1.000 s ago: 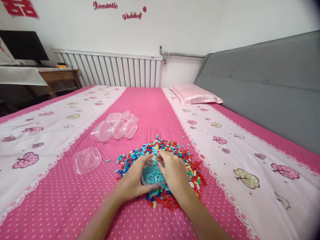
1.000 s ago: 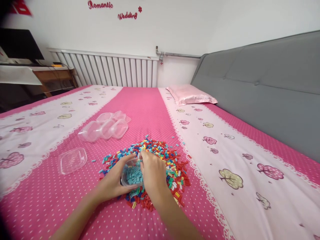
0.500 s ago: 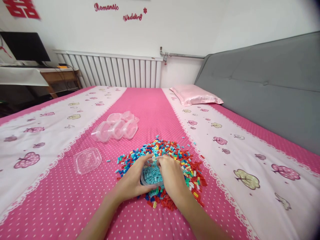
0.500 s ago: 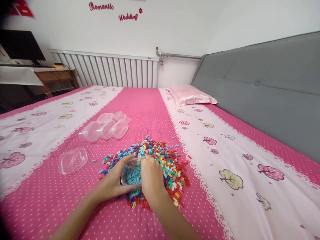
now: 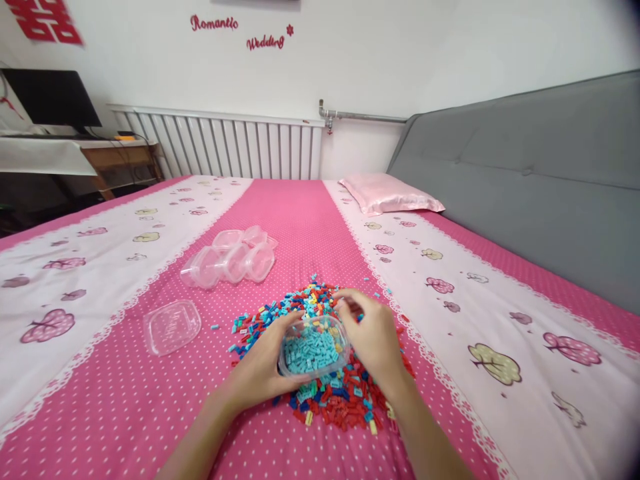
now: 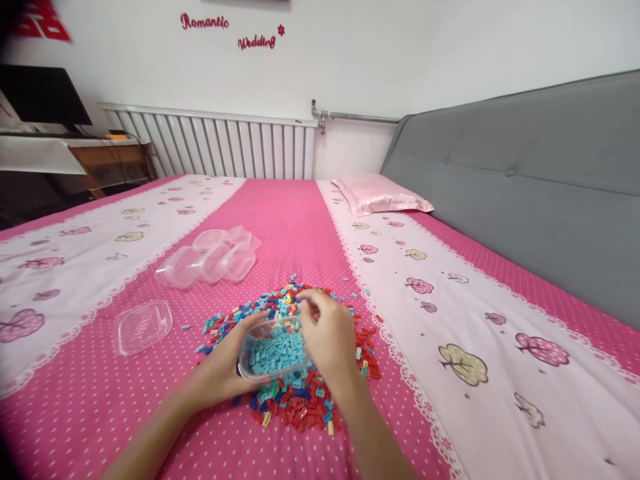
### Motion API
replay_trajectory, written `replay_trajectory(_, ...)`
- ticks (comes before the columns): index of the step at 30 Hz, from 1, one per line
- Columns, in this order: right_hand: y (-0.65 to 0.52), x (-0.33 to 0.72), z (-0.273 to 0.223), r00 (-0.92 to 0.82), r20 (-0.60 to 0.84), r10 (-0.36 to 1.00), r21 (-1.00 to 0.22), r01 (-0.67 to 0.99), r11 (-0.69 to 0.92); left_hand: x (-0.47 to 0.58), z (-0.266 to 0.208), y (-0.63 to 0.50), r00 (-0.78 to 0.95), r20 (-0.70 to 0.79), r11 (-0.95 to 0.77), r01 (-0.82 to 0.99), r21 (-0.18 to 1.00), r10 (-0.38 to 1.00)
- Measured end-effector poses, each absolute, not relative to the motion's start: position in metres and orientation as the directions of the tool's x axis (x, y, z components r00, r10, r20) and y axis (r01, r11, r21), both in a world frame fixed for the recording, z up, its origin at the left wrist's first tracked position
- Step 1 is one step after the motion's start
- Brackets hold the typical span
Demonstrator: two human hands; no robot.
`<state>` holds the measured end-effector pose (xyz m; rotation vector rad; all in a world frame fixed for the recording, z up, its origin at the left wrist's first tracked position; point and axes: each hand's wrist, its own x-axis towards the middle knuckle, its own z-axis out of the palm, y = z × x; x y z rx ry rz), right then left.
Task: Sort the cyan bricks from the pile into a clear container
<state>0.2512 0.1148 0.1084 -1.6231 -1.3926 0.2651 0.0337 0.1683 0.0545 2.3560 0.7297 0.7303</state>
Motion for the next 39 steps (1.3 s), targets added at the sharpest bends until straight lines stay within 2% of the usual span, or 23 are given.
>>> replay_trajectory(2,0.122,0.27,0.102,0.426,0.409,0.807,-0.834,0.533,0.142,0.034,0.054,0.169,0.691,0.336,-0.691,0.325,0.646,0.64)
replay_trajectory(4,0.131,0.287,0.09,0.48,0.365,0.798,-0.875,0.47,0.118,0.034,0.053,0.171,0.66,0.352,-0.678,0.33,0.657,0.663)
replay_trajectory(9,0.147,0.307,0.064,0.44,0.233,0.867,-0.898,0.44,0.018,0.033,0.051,0.18,0.501,0.394,-0.605,0.381,0.699,0.771)
replay_trajectory(12,0.145,0.301,0.067,0.257,0.247,0.934,-0.848,0.524,0.08,0.032,0.051,0.184,0.433,0.401,-0.574,0.414,0.707,0.807)
replay_trajectory(16,0.135,0.285,0.082,-0.142,0.252,0.957,-0.734,0.616,0.284,0.033,0.051,0.186,0.4,0.402,-0.555,0.426,0.715,0.824)
replay_trajectory(19,0.13,0.273,0.085,-0.382,0.163,0.91,-0.679,0.626,0.384,0.034,0.052,0.186,0.395,0.412,-0.561,0.422,0.712,0.821)
replay_trajectory(22,0.129,0.262,0.082,-0.486,0.061,0.872,-0.606,0.676,0.42,0.035,0.052,0.186,0.409,0.415,-0.569,0.405,0.716,0.813)
replay_trajectory(25,0.127,0.256,0.078,-0.499,0.039,0.866,-0.538,0.719,0.439,0.035,0.05,0.187,0.41,0.423,-0.575,0.396,0.715,0.808)
replay_trajectory(32,0.123,0.256,0.082,-0.487,0.039,0.873,-0.515,0.739,0.435,0.034,0.048,0.186,0.431,0.401,-0.571,0.404,0.715,0.808)
replay_trajectory(39,0.124,0.254,0.08,-0.471,0.051,0.881,-0.564,0.714,0.415,0.033,0.049,0.186,0.449,0.391,-0.574,0.408,0.71,0.803)
